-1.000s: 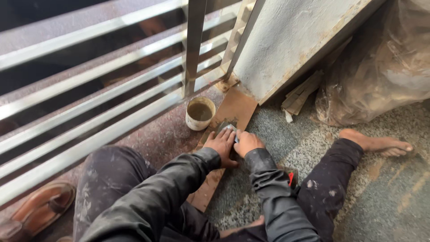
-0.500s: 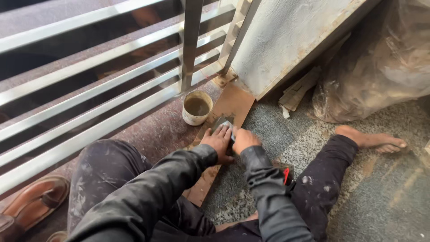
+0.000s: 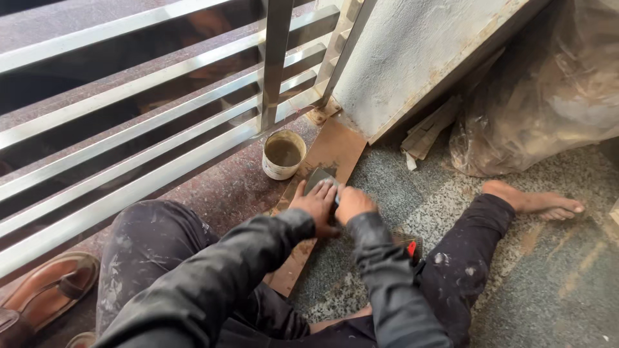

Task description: The person sharpens metal blades using sharpening stones and a red tool, applying a liquid to a board and rubbing the blades against the stones.

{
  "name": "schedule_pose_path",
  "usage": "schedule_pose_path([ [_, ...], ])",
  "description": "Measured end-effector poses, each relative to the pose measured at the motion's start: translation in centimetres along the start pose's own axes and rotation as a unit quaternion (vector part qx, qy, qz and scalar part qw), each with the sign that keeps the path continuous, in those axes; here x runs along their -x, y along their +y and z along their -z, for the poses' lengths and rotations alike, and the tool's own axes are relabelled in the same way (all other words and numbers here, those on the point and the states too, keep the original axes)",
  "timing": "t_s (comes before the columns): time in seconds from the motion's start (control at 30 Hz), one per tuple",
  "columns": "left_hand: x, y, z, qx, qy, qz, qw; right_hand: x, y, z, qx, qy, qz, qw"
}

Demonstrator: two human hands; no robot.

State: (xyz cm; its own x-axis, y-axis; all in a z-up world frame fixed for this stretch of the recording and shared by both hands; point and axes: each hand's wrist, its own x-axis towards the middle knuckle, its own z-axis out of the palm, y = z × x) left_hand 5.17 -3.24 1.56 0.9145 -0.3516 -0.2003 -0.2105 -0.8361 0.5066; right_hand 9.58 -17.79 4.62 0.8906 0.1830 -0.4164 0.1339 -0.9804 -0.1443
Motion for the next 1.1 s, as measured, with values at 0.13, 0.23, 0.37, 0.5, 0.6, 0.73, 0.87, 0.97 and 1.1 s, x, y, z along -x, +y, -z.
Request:
schedule_pose_path([
  [0.13, 7.3, -0.1, -1.7, -0.046, -0.016, -0.021, 0.999, 6.1, -2.6, -4.5, 0.07, 0.024, 0.024, 0.997],
  [0.23, 7.8, -0.7, -2.2, -0.006, -0.091, 0.015, 0.996, 6.7, -3.0, -5.2, 0.057, 0.031, 0.019, 0.998],
  [0.37, 1.0, -2.4, 0.2, -0.011, 0.008, -0.055, 0.998, 1.2, -2.9, -1.5, 0.024, 0.03, -0.018, 0.999],
  [0.5, -0.7, -2.0, 1.4, 0.023, -0.019, -0.026, 0.999, 0.1, -2.9, 0.3, 0.021, 0.068, -0.01, 0.997],
  [0.6, 6.0, -1.4, -0.5, 0.009, 0.018, -0.034, 0.999, 5.1, -4.1, -3.6, 0.045, 0.069, 0.032, 0.996],
  [0.73, 8.6, -1.0, -2.3, -0.006, -0.042, -0.006, 0.999, 7.3, -3.7, -5.7, 0.094, 0.009, 0.023, 0.995],
  [0.87, 2.2, -2.5, 0.7, -0.021, 0.036, -0.038, 0.998, 1.2, -3.9, -1.8, 0.044, 0.072, 0.011, 0.996],
  [0.97, -0.1, -2.3, 1.4, -0.018, 0.005, -0.021, 1.0, -0.4, -3.3, -0.2, 0.043, 0.098, 0.033, 0.994],
  [1.1, 6.4, -1.7, -1.1, -0.06, 0.01, -0.036, 0.997, 5.4, -4.3, -4.0, 0.071, 0.066, 0.022, 0.995],
])
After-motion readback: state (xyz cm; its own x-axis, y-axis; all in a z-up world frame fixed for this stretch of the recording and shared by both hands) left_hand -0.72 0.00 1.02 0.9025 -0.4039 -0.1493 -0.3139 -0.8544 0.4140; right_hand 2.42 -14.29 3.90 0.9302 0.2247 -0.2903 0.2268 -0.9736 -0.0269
